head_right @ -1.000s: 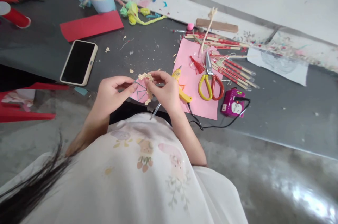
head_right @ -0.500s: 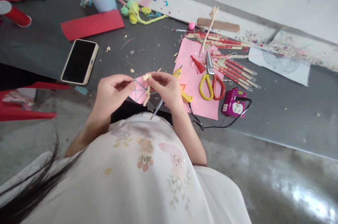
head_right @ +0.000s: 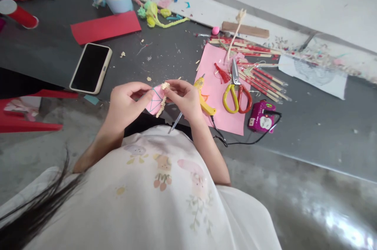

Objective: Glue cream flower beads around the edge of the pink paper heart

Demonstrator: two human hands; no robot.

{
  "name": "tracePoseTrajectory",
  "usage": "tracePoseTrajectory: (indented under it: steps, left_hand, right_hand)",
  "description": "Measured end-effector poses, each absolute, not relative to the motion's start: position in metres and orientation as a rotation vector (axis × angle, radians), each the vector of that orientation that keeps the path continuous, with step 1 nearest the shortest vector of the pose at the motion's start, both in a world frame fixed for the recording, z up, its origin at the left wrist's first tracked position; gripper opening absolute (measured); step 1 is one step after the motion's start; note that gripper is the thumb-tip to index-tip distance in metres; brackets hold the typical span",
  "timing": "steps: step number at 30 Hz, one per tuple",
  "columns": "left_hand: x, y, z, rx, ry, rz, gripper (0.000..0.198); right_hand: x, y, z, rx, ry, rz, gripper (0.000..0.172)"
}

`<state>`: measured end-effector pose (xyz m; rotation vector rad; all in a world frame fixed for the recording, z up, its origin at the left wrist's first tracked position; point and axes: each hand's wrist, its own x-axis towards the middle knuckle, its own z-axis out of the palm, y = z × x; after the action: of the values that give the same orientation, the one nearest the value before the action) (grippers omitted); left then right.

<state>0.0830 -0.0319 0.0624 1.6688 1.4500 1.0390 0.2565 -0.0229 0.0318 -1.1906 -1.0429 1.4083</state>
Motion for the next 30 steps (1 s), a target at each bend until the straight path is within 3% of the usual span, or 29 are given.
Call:
tracePoseTrajectory:
  steps: [30]
  left_hand:
    - [0.068,-0.020,0.039,1.317,1.385,1.086,0.013]
  right_hand:
    - [0.257,-0.028,0.006,-1.195,-0.877,1.076,0.038]
